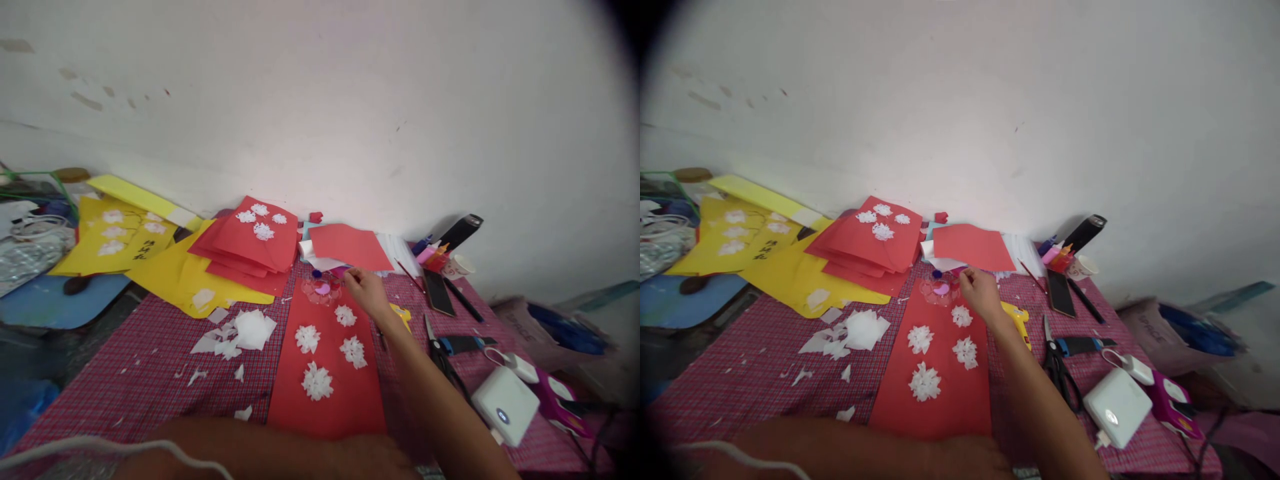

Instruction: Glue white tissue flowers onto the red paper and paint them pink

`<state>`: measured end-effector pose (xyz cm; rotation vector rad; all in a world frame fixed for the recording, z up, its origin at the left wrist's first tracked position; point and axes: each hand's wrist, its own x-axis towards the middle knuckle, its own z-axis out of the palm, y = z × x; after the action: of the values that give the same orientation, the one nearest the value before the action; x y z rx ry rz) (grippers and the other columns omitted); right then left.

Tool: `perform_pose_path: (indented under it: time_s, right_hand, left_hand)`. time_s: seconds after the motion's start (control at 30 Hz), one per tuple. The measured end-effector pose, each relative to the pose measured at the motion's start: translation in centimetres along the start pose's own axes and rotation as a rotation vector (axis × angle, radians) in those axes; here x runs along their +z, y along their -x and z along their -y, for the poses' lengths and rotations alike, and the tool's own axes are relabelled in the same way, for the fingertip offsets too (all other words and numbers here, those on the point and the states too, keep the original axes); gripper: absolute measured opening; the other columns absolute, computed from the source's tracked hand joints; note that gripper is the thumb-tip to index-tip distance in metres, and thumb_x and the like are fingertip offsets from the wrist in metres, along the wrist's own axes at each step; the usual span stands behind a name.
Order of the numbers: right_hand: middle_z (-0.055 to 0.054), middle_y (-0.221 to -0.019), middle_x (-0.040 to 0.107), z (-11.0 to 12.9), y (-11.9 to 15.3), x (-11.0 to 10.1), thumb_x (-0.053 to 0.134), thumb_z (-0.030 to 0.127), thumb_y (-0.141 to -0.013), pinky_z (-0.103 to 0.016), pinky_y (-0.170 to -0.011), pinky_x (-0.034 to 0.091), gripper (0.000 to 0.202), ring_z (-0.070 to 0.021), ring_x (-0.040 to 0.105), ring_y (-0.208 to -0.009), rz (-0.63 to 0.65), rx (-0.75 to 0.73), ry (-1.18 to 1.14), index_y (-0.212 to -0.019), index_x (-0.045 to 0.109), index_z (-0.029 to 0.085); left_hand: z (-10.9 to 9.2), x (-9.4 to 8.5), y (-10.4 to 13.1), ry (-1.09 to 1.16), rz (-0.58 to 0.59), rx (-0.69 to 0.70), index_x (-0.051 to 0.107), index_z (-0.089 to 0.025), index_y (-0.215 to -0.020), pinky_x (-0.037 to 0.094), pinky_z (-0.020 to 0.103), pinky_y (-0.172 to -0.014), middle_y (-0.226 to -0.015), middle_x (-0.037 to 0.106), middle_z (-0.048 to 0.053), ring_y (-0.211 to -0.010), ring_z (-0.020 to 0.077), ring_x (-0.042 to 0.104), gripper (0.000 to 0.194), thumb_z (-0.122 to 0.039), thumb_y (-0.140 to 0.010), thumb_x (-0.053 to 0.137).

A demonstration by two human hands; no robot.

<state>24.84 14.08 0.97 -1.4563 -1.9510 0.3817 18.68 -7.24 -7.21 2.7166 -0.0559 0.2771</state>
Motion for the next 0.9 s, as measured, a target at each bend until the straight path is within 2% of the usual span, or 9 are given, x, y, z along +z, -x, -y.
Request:
perform_pose_path:
  time_s: [0.17, 0.3, 0.47, 0.63, 0.73, 0.9]
  right_hand:
    - [-0.004, -0.079, 0.078, -0.3, 0.0, 0.3, 0.052, 0.03, -0.092, -0.029, -0.063, 0.045, 0.026, -0.0216, 0.07, -0.071, -0.021, 0.026, -0.032, -0.087, 0.076, 0.021]
    - [-0.004, -0.077, 0.077, -0.1, 0.1, 0.4, 0.052, 0.032, -0.092, -0.029, -0.063, 0.044, 0.027, -0.0223, 0.07, -0.071, -0.036, 0.04, -0.04, -0.087, 0.076, 0.021]
    - [-0.002, -0.072, 0.075, 0.0, 0.2, 0.2, 0.051, 0.033, -0.091, -0.028, -0.059, 0.044, 0.028, -0.0206, 0.068, -0.066, -0.028, 0.036, -0.063, -0.083, 0.075, 0.022]
    - [-0.001, -0.064, 0.072, 0.2, 0.4, -0.4, 0.052, 0.031, -0.09, -0.027, -0.055, 0.042, 0.027, -0.0194, 0.064, -0.059, -0.02, 0.039, -0.053, -0.076, 0.073, 0.021]
    - [-0.002, -0.065, 0.071, 0.3, 0.4, -0.8, 0.052, 0.03, -0.09, -0.028, -0.055, 0.04, 0.026, -0.02, 0.064, -0.06, -0.033, 0.041, -0.012, -0.074, 0.071, 0.022]
    - [-0.004, -0.067, 0.072, 0.1, 0.3, -1.0, 0.051, 0.031, -0.091, -0.029, -0.057, 0.037, 0.026, -0.0214, 0.064, -0.062, -0.057, 0.03, 0.071, -0.075, 0.07, 0.023]
  left_hand:
    - [0.1, 1.2, -0.2, -0.019, -0.053, -0.017, 0.066, -0.02, -0.081, 0.053, 0.028, -0.06, -0.081, 0.073, 0.003, -0.077, 0.0177, 0.071, 0.011, -0.027, -0.089, 0.067]
    - [0.2, 1.6, -0.3, -0.014, -0.049, -0.012, 0.063, -0.021, -0.075, 0.052, 0.027, -0.057, -0.078, 0.072, 0.003, -0.074, 0.0172, 0.07, 0.014, -0.024, -0.088, 0.065]
    - [0.2, 1.2, -0.2, -0.018, -0.022, -0.021, 0.065, -0.019, -0.084, 0.052, 0.028, -0.057, -0.079, 0.074, 0.003, -0.074, 0.0173, 0.071, 0.01, -0.027, -0.09, 0.064]
    - [-0.1, 0.7, -0.2, -0.056, -0.046, -0.01, 0.067, -0.018, -0.085, 0.052, 0.028, -0.058, -0.077, 0.073, 0.003, -0.073, 0.0168, 0.071, 0.01, -0.027, -0.089, 0.067]
    - [-0.4, 0.3, -0.1, -0.078, -0.049, -0.022, 0.069, -0.018, -0.09, 0.052, 0.028, -0.059, -0.076, 0.073, 0.002, -0.072, 0.0165, 0.069, 0.012, -0.03, -0.091, 0.065]
    - [-0.6, -0.5, 0.0, -0.063, -0.008, -0.044, 0.069, -0.013, -0.1, 0.053, 0.029, -0.061, -0.081, 0.074, 0.004, -0.075, 0.0177, 0.071, 0.017, -0.025, -0.088, 0.068]
